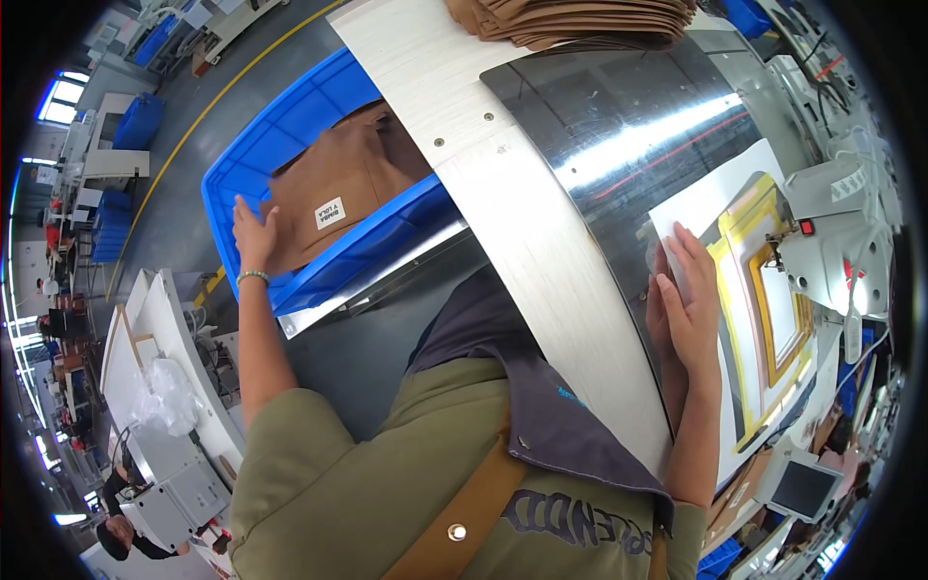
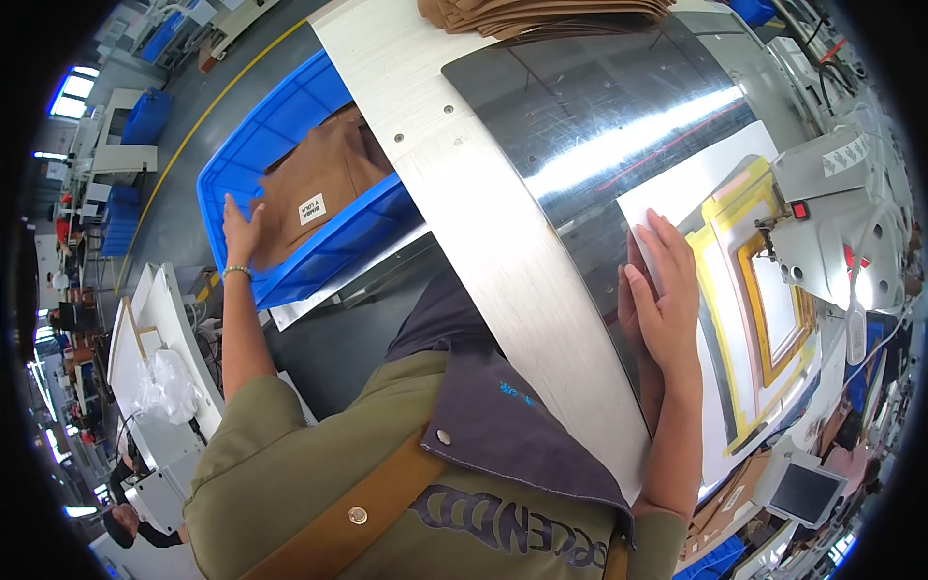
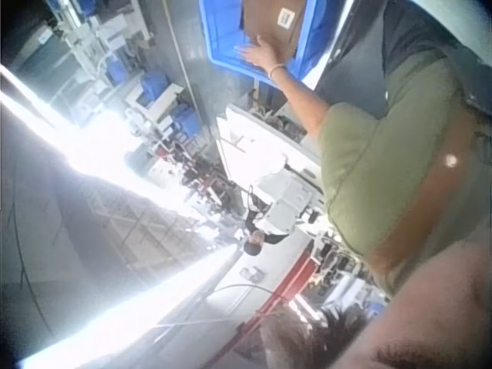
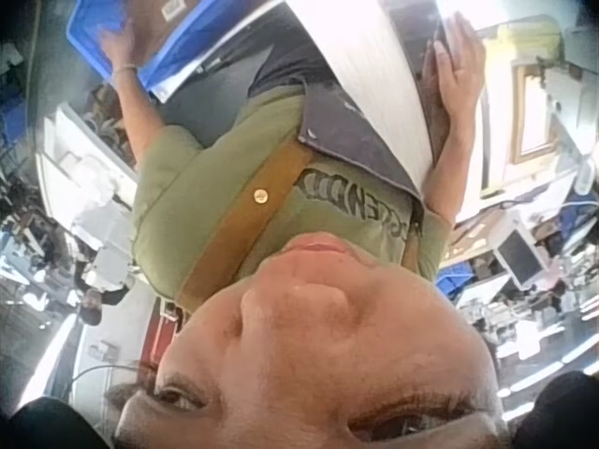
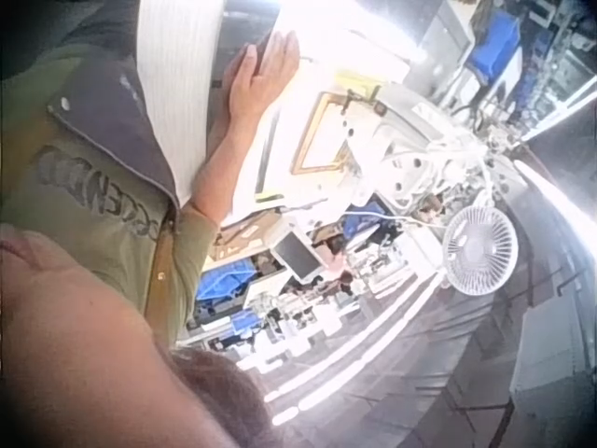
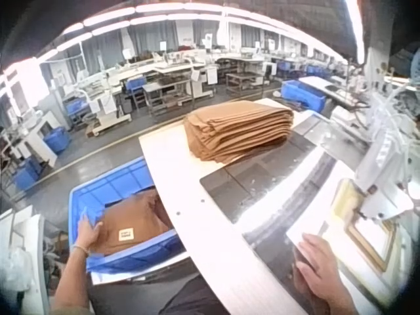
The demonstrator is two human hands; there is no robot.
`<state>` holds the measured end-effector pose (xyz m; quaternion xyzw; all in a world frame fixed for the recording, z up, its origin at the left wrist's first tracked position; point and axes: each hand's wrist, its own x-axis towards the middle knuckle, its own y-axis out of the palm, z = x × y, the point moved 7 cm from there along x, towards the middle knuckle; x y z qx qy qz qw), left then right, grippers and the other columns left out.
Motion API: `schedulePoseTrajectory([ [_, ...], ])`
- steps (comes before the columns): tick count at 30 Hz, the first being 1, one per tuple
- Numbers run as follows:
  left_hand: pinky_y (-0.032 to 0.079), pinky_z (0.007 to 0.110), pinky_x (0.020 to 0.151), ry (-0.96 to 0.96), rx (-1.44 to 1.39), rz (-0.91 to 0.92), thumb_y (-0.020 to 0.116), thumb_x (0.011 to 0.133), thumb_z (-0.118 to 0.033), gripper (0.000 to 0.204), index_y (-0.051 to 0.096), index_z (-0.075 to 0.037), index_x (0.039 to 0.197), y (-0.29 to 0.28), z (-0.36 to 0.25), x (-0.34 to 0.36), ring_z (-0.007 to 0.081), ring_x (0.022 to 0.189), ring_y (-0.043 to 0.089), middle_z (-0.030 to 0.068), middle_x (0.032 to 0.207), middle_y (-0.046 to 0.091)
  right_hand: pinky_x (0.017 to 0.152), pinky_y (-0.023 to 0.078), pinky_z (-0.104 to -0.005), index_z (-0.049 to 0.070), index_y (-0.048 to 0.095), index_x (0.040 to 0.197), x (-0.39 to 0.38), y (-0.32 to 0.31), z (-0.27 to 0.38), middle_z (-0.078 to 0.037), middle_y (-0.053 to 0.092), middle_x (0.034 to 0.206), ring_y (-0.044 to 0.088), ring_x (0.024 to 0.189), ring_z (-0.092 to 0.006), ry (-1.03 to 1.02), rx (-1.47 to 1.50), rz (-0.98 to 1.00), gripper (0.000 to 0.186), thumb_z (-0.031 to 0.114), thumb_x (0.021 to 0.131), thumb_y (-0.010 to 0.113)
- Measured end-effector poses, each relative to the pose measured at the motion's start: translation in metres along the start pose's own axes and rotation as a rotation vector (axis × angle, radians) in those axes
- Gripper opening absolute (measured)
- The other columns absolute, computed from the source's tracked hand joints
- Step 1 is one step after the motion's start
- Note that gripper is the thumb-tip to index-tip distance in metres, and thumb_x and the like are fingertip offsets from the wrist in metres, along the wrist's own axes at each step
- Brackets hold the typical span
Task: Sewing labels and panels for leather bags at a workshop sewing station.
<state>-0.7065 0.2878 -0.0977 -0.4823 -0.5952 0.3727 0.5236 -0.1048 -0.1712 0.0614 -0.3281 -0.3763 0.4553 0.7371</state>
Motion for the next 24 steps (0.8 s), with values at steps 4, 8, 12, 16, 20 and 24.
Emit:
schedulePoseTrajectory([
  [4, 0.034, 0.055, 0.126, 0.237, -0.067, 0.174, 0.074, 0.098, -0.048, 0.086, 0.042, 0.000, 0.163, 0.031, -0.051, -0.004, 0.0496, 0.153, 0.040, 0.0346, 0.161, 0.047, 0.125, 0.036, -0.0461, 0.004, 0.064, 0.145, -0.002, 0.002, -0.002, -0.015, 0.054, 0.161, 0.047, 0.152, -0.0355, -0.012, -0.003, 0.000, 0.047, 0.010, 0.099, 0.064],
  [8, 0.030, 0.056, 0.128, 0.260, -0.058, 0.421, 0.060, 0.100, -0.068, 0.095, 0.039, -0.003, 0.166, 0.061, -0.109, -0.011, 0.0535, 0.155, 0.034, 0.0378, 0.166, 0.036, 0.125, 0.036, -0.0460, 0.004, 0.065, 0.144, -0.005, -0.002, 0.000, -0.015, 0.055, 0.161, 0.047, 0.151, -0.0355, 0.001, 0.002, -0.006, 0.046, 0.009, 0.099, 0.065],
  [12, 0.021, 0.056, 0.132, 0.012, -0.024, 0.706, 0.044, 0.095, -0.089, 0.117, 0.022, -0.005, 0.173, 0.121, -0.088, -0.014, 0.0544, 0.162, 0.017, 0.0392, 0.173, 0.017, 0.126, 0.034, -0.0475, 0.004, 0.062, 0.148, -0.005, -0.011, 0.011, -0.016, 0.053, 0.162, 0.045, 0.153, -0.0368, 0.012, 0.103, -0.009, 0.050, 0.009, 0.098, 0.064],
  [16, 0.016, 0.053, 0.134, -0.015, 0.040, 0.766, 0.034, 0.090, -0.097, 0.127, 0.014, -0.004, 0.174, 0.135, -0.035, 0.017, 0.0501, 0.164, 0.013, 0.0357, 0.173, 0.023, 0.127, 0.032, -0.0495, 0.000, 0.059, 0.150, 0.000, -0.081, 0.097, -0.021, 0.054, 0.160, 0.044, 0.154, -0.0394, -0.126, 0.346, 0.015, 0.056, 0.024, 0.100, 0.063],
  [20, 0.036, 0.052, 0.126, 0.430, 0.234, 0.419, 0.043, 0.104, -0.076, 0.091, 0.056, -0.003, 0.156, 0.118, -0.068, 0.077, 0.0520, 0.149, 0.045, 0.0338, 0.159, 0.050, 0.115, 0.046, -0.0487, 0.000, 0.068, 0.136, -0.020, -0.152, 0.168, -0.022, 0.067, 0.145, 0.059, 0.142, -0.0382, -0.526, 0.413, -0.202, 0.039, 0.021, 0.104, 0.060],
  [24, 0.038, 0.054, 0.124, 0.435, -0.068, -0.145, 0.061, 0.109, -0.049, 0.064, 0.063, 0.002, 0.147, 0.042, -0.157, 0.104, 0.0469, 0.149, 0.046, 0.0311, 0.158, 0.052, 0.104, 0.056, -0.0428, 0.010, 0.058, 0.144, -0.056, -0.151, 0.189, -0.020, 0.074, 0.134, 0.070, 0.128, -0.0350, -0.609, 0.441, -0.371, 0.037, 0.017, 0.107, 0.061],
])
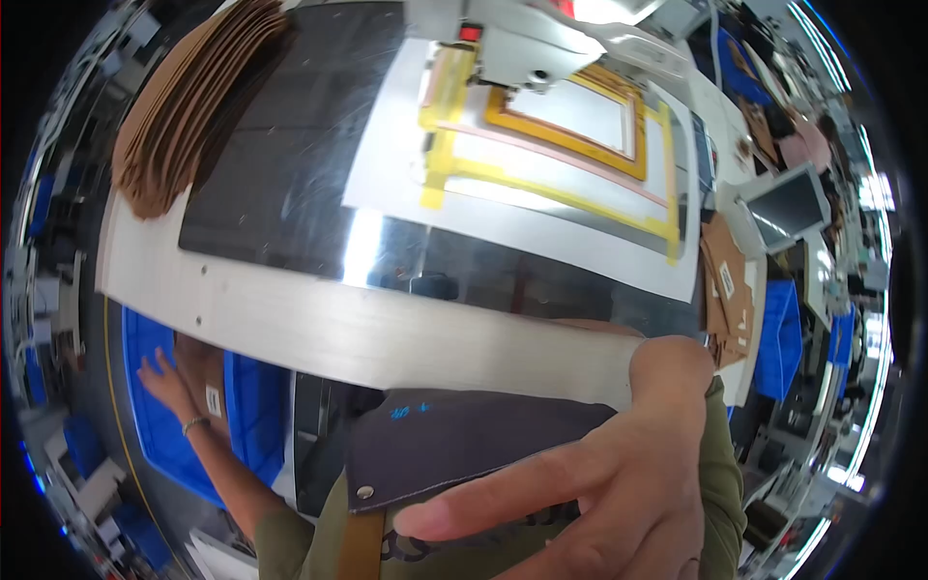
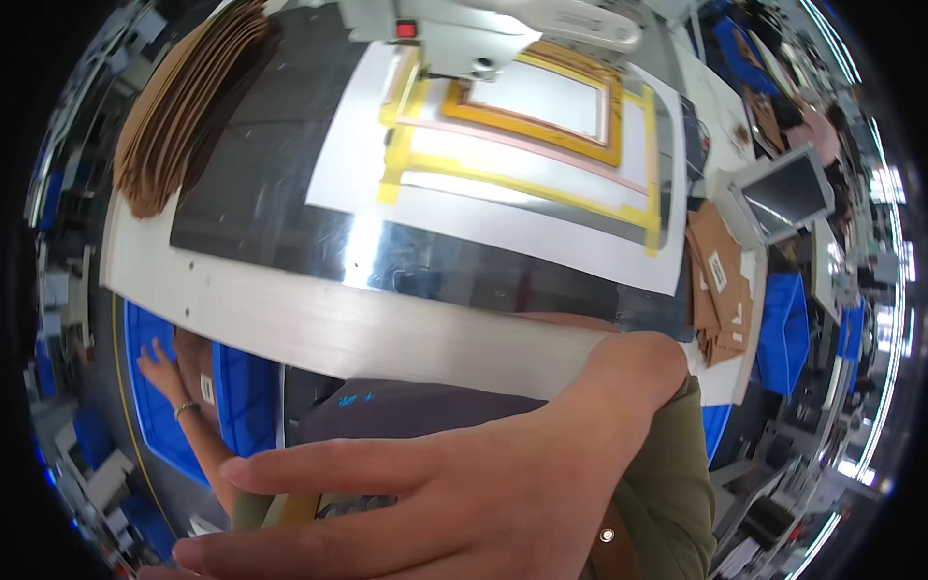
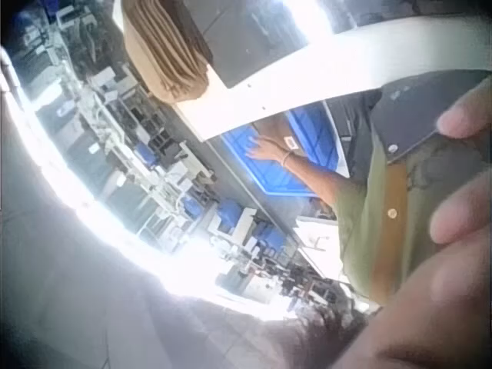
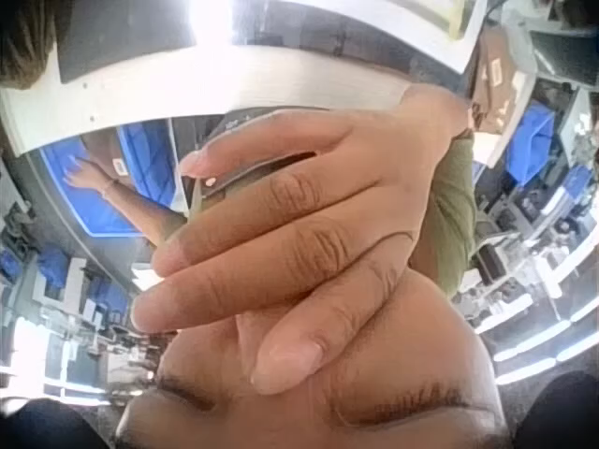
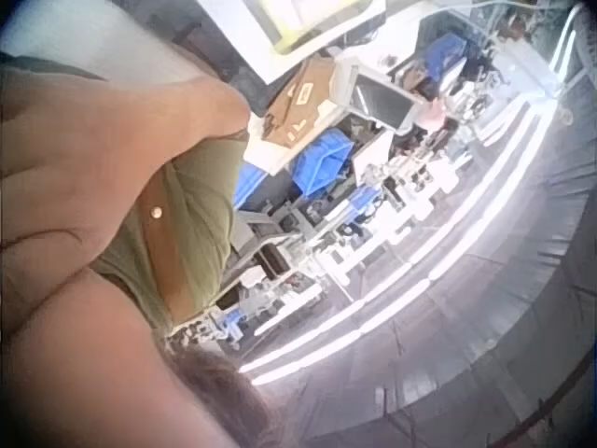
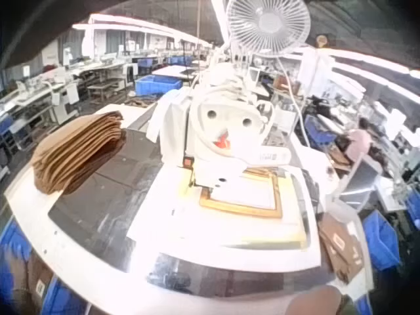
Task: Sewing labels and panels for leather bags at a workshop sewing station.
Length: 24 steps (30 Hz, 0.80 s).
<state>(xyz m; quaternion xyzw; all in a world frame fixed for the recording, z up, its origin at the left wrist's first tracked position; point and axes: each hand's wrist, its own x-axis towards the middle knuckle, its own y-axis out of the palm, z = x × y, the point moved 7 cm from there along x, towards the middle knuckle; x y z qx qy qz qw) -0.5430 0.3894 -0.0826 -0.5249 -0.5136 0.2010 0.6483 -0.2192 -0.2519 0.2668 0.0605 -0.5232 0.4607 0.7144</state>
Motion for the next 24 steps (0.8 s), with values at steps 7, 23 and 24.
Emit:
schedulePoseTrajectory([
  [7, 0.050, 0.038, 0.115, 0.409, -0.639, -0.257, 0.059, 0.112, -0.022, 0.039, 0.066, 0.000, 0.144, -0.199, -0.322, 0.025, 0.0295, 0.144, 0.055, 0.0204, 0.162, 0.052, 0.110, 0.055, -0.0512, 0.003, 0.067, 0.132, -0.072, -0.043, 0.021, -0.022, 0.068, 0.141, 0.067, 0.134, -0.0379, 0.165, -0.203, 0.072, 0.032, 0.022, 0.107, 0.064],
  [23, 0.056, 0.040, 0.097, 1.451, -0.993, 0.640, 0.066, 0.101, -0.002, 0.012, 0.072, 0.001, 0.112, -0.230, -0.651, -0.149, 0.0343, 0.111, 0.072, 0.0150, 0.131, 0.075, 0.102, 0.056, -0.0437, 0.010, 0.076, 0.130, -0.301, -0.256, 0.043, -0.014, 0.075, 0.132, 0.070, 0.119, -0.0360, 1.179, -1.239, -0.454, 0.032, 0.021, 0.100, 0.071],
  [24, 0.057, 0.040, 0.096, 1.416, -0.998, 0.714, 0.067, 0.100, -0.002, 0.014, 0.072, 0.001, 0.113, -0.229, -0.660, -0.155, 0.0335, 0.110, 0.072, 0.0146, 0.130, 0.075, 0.101, 0.057, -0.0423, 0.010, 0.077, 0.126, -0.293, -0.240, 0.026, -0.014, 0.076, 0.128, 0.071, 0.117, -0.0351, 1.199, -1.175, -0.306, 0.028, 0.021, 0.101, 0.070],
])
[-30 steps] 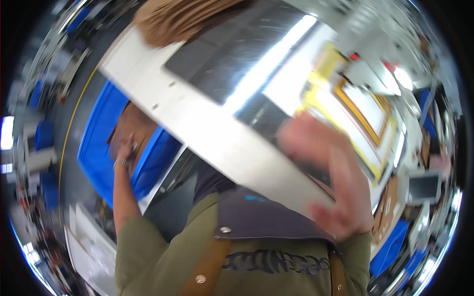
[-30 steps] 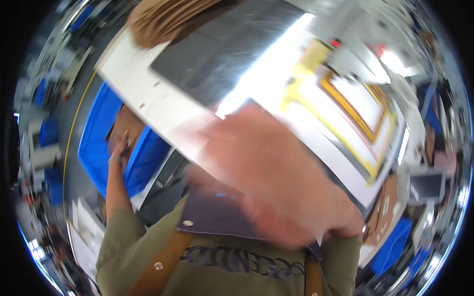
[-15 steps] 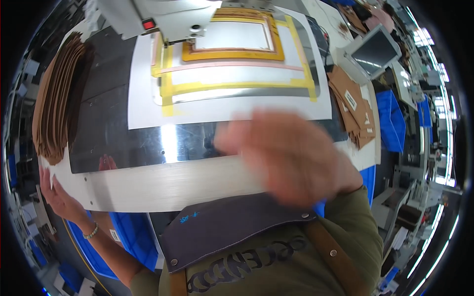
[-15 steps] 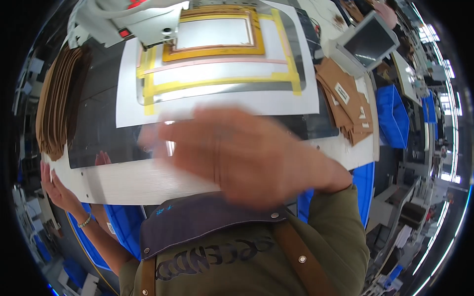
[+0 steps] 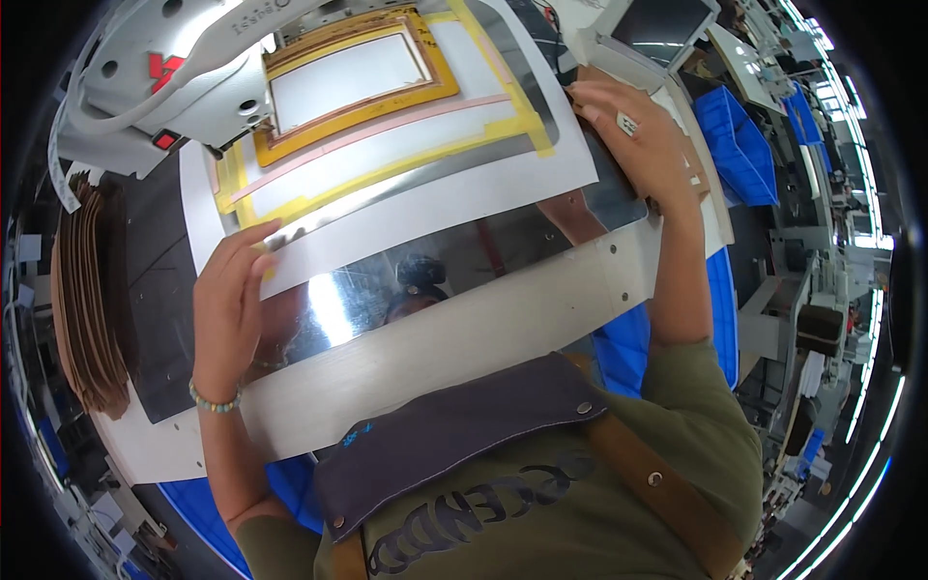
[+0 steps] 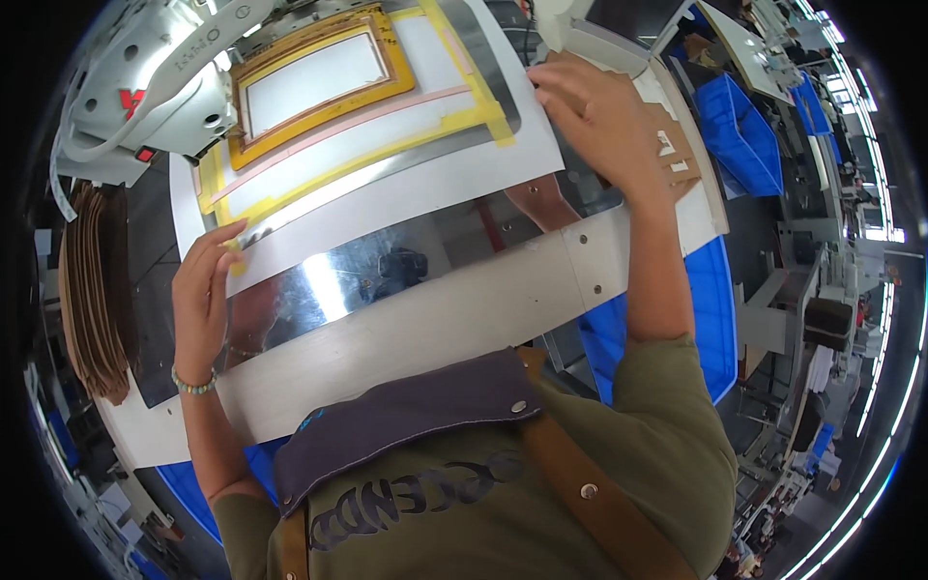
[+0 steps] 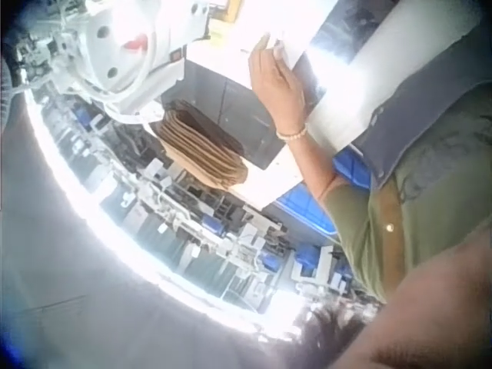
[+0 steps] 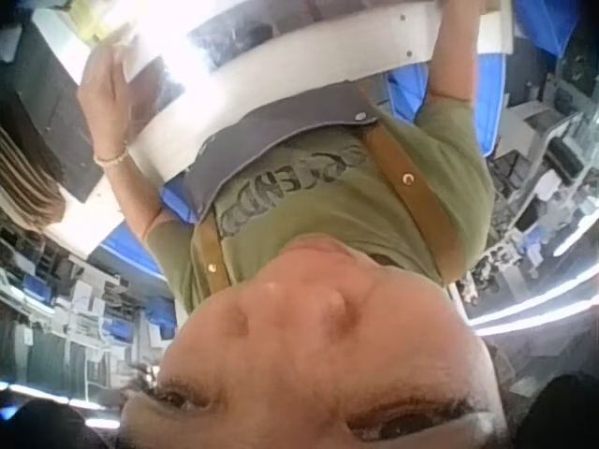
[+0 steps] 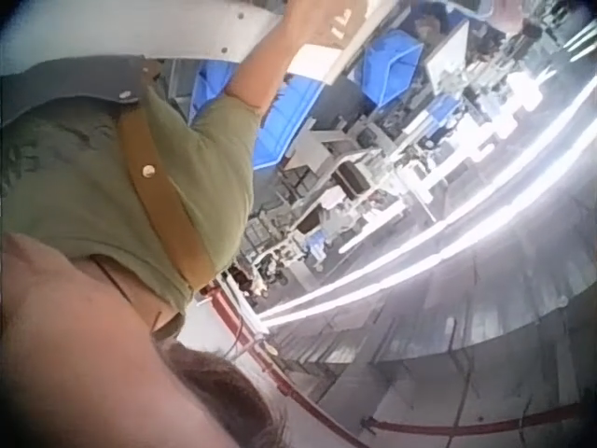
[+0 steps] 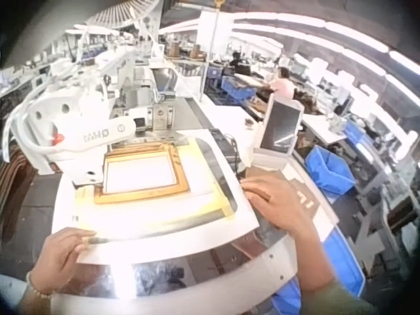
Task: Sewing labels and panels for leather bags at a workshop sewing station.
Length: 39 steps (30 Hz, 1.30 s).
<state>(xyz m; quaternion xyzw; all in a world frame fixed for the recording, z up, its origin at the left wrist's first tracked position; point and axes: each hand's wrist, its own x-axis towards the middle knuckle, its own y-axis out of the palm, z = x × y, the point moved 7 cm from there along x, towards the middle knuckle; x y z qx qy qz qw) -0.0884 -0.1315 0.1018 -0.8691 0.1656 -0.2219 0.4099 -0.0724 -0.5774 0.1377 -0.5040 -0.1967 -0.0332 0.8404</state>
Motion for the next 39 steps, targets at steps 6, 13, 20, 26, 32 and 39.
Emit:
schedulePoseTrajectory([
  [6, 0.055, 0.039, 0.097, 0.188, 0.167, -0.058, 0.076, 0.095, -0.006, 0.022, 0.073, -0.001, 0.116, 0.026, -0.024, 0.048, 0.0320, 0.113, 0.069, 0.0120, 0.122, 0.074, 0.103, 0.054, -0.0433, 0.005, 0.075, 0.127, 0.029, 0.097, 0.087, -0.012, 0.074, 0.131, 0.068, 0.120, -0.0334, -0.422, 0.026, 0.217, 0.028, 0.016, 0.102, 0.068],
  [13, 0.053, 0.035, 0.085, -0.068, 0.052, -0.217, 0.091, 0.084, -0.019, 0.036, 0.074, -0.002, 0.111, 0.054, 0.032, 0.059, 0.0202, 0.093, 0.062, 0.0064, 0.094, 0.064, 0.106, 0.053, -0.0441, 0.006, 0.073, 0.129, 0.037, 0.169, 0.134, -0.012, 0.073, 0.134, 0.066, 0.124, -0.0313, -0.616, 0.093, 0.202, 0.031, 0.014, 0.099, 0.069],
  [20, 0.049, 0.038, 0.080, -0.112, -0.023, -0.201, 0.089, 0.084, -0.017, 0.027, 0.072, -0.002, 0.099, 0.053, 0.037, 0.060, 0.0231, 0.086, 0.058, 0.0057, 0.090, 0.064, 0.109, 0.053, -0.0445, 0.007, 0.071, 0.134, 0.034, 0.176, 0.130, -0.011, 0.069, 0.144, 0.063, 0.132, -0.0324, -0.614, 0.161, 0.281, 0.036, 0.012, 0.099, 0.069],
  [26, 0.054, 0.033, 0.085, -0.195, -0.165, -0.122, 0.086, 0.088, -0.013, 0.024, 0.070, 0.000, 0.100, 0.046, 0.049, 0.055, 0.0214, 0.091, 0.064, 0.0078, 0.095, 0.066, 0.115, 0.050, -0.0456, 0.007, 0.069, 0.138, 0.026, 0.179, 0.140, -0.013, 0.065, 0.150, 0.060, 0.138, -0.0342, -0.643, 0.266, 0.310, 0.039, 0.015, 0.100, 0.069],
  [32, 0.056, 0.030, 0.093, -0.272, -0.361, -0.065, 0.080, 0.091, -0.006, 0.018, 0.068, 0.001, 0.102, 0.048, 0.067, 0.051, 0.0167, 0.095, 0.068, 0.0069, 0.101, 0.070, 0.111, 0.053, -0.0447, 0.005, 0.070, 0.135, 0.034, 0.160, 0.139, -0.014, 0.068, 0.145, 0.064, 0.133, -0.0347, -0.642, 0.281, 0.214, 0.036, 0.018, 0.102, 0.069],
  [39, 0.052, 0.023, 0.072, -0.276, -0.356, -0.120, 0.080, 0.095, -0.009, 0.013, 0.074, 0.001, 0.091, 0.044, 0.069, 0.053, 0.0074, 0.079, 0.065, 0.0016, 0.091, 0.070, 0.092, 0.057, -0.0472, 0.001, 0.070, 0.133, 0.046, 0.085, 0.083, -0.015, 0.077, 0.117, 0.072, 0.105, -0.0347, -0.203, -0.368, 0.300, 0.035, 0.021, 0.105, 0.062],
])
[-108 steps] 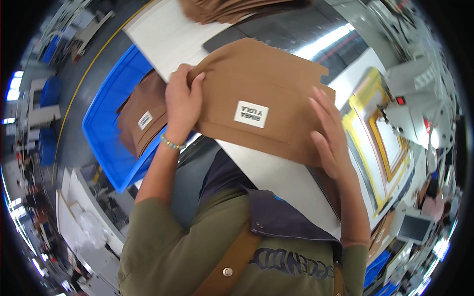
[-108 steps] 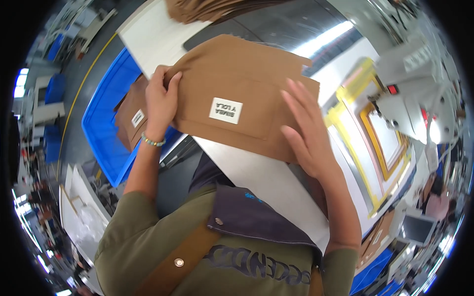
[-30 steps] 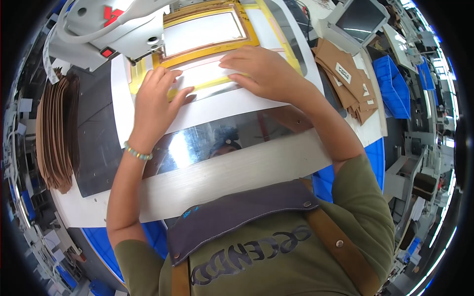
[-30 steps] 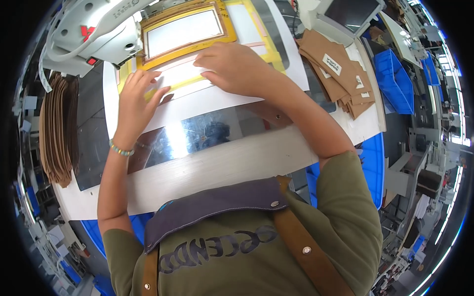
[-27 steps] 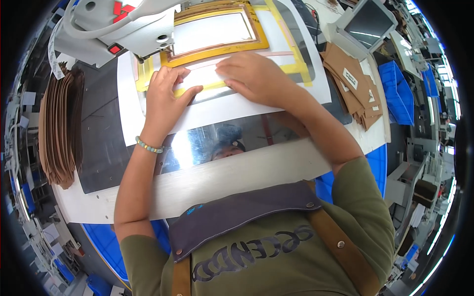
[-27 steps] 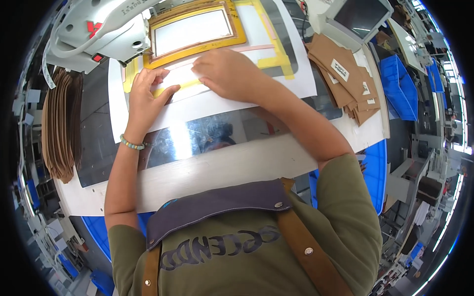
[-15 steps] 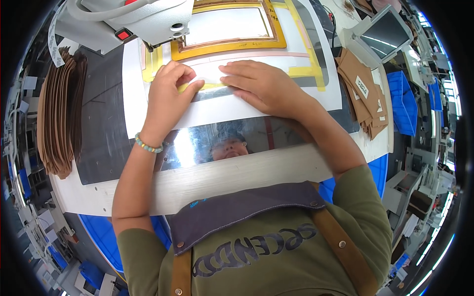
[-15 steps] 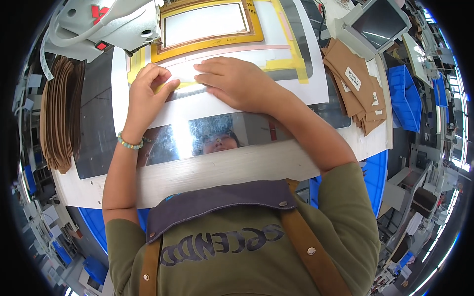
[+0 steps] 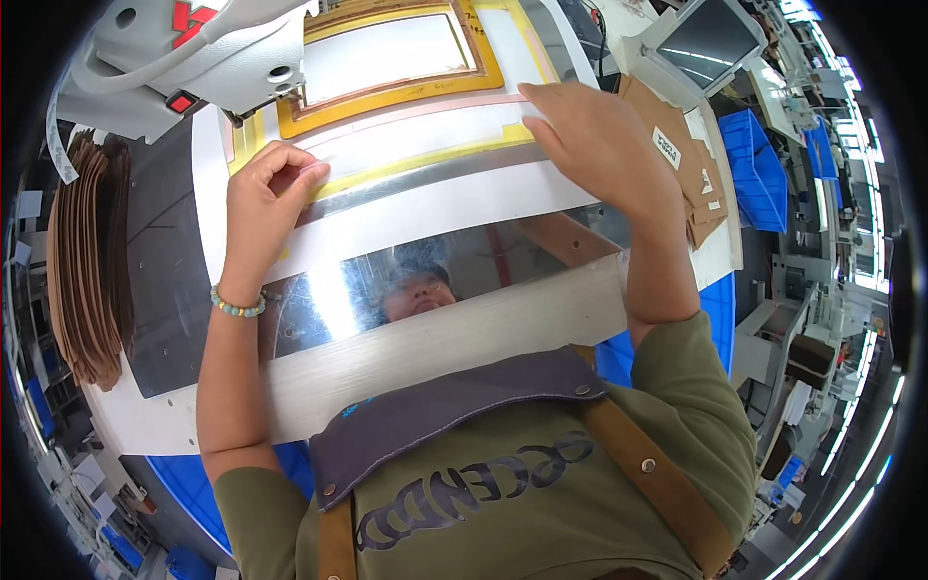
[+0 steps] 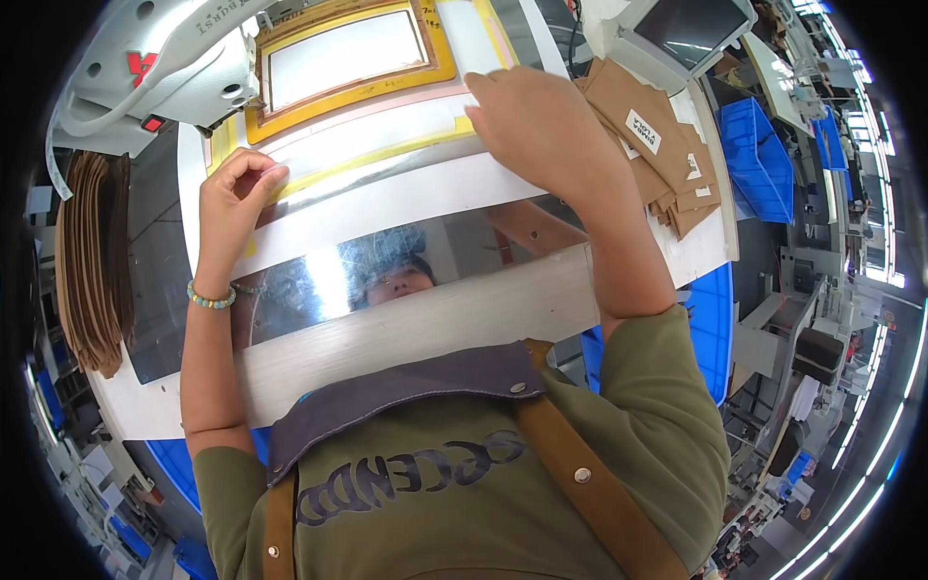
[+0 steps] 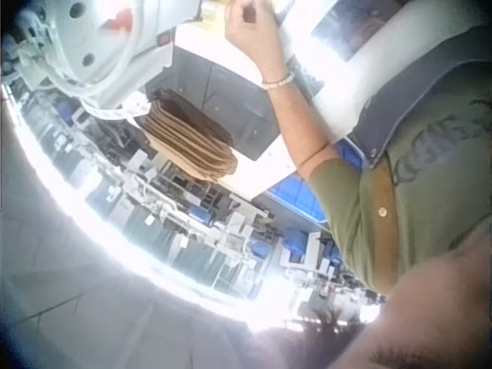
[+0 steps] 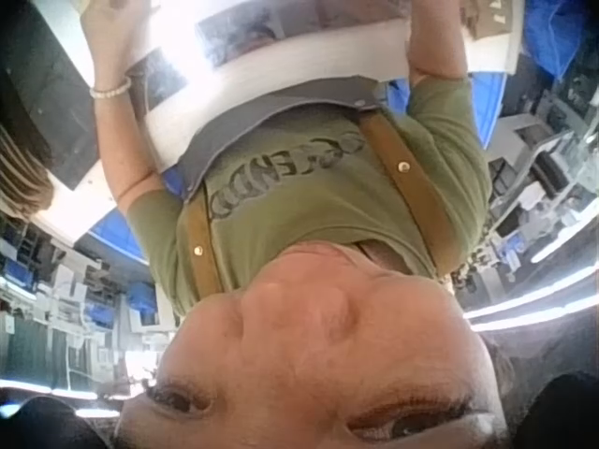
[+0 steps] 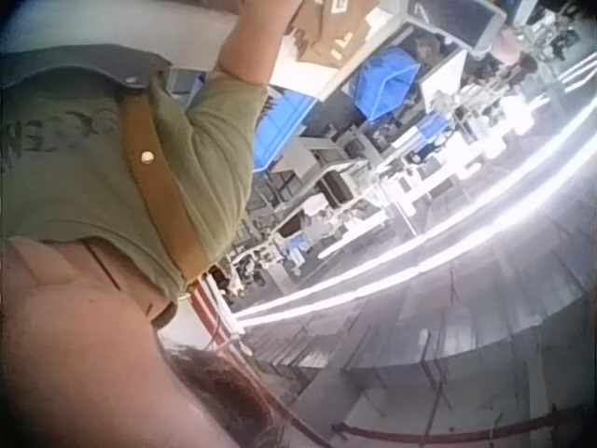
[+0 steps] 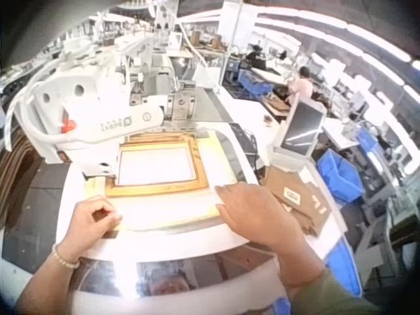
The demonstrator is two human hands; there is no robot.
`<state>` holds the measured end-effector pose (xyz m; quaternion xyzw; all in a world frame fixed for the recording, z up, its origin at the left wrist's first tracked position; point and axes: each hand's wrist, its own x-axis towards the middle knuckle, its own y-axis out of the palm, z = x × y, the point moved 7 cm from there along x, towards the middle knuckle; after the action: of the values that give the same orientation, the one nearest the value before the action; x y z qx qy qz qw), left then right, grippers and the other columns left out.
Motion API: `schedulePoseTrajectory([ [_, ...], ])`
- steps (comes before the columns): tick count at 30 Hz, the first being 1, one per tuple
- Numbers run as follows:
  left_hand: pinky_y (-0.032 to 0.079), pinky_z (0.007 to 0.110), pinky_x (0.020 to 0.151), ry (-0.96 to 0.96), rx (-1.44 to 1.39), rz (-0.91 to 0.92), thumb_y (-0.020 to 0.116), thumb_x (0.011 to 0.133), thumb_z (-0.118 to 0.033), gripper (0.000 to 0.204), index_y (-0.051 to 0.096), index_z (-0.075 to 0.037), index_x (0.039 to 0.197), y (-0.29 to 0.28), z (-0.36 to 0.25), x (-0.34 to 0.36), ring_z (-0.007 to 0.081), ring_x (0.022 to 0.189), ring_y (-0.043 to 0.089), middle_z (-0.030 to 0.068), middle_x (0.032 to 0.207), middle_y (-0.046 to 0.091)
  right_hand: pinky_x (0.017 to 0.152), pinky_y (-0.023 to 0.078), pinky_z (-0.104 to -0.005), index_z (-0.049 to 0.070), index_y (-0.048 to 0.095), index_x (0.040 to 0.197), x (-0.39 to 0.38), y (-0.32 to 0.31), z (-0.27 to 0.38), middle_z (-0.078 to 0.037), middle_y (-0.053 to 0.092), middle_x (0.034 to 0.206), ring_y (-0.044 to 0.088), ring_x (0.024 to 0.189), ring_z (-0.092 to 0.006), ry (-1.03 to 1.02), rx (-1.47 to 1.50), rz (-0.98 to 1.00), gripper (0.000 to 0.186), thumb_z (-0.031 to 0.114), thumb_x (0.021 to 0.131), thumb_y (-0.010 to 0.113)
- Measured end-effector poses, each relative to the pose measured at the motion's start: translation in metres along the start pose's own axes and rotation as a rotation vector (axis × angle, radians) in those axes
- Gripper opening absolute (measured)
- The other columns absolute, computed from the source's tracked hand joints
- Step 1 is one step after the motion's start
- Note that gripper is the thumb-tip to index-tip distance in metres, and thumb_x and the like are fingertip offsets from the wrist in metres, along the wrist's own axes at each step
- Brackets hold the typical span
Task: Sewing labels and panels for leather bags at a workshop sewing station.
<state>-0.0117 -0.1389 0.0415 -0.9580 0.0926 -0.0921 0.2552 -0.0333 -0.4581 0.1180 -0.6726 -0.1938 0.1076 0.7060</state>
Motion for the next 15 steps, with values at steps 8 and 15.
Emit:
schedulePoseTrajectory([
  [8, 0.053, 0.024, 0.071, 0.102, 0.053, -0.045, 0.077, 0.099, -0.010, 0.016, 0.082, 0.003, 0.106, 0.002, -0.011, -0.002, 0.0083, 0.081, 0.065, 0.0038, 0.097, 0.072, 0.098, 0.055, -0.0501, 0.000, 0.051, 0.155, -0.009, 0.038, 0.052, -0.028, 0.068, 0.130, 0.066, 0.121, -0.0396, -0.090, -0.035, 0.225, 0.055, 0.020, 0.104, 0.060],
  [15, 0.055, 0.030, 0.085, 0.266, 0.206, -0.135, 0.077, 0.096, -0.008, 0.014, 0.083, 0.000, 0.106, -0.003, -0.030, -0.008, 0.0182, 0.094, 0.071, 0.0082, 0.104, 0.077, 0.095, 0.057, -0.0474, 0.003, 0.064, 0.143, 0.007, -0.005, 0.047, -0.019, 0.076, 0.118, 0.072, 0.107, -0.0366, -0.010, 0.091, 0.025, 0.045, 0.023, 0.103, 0.066],
])
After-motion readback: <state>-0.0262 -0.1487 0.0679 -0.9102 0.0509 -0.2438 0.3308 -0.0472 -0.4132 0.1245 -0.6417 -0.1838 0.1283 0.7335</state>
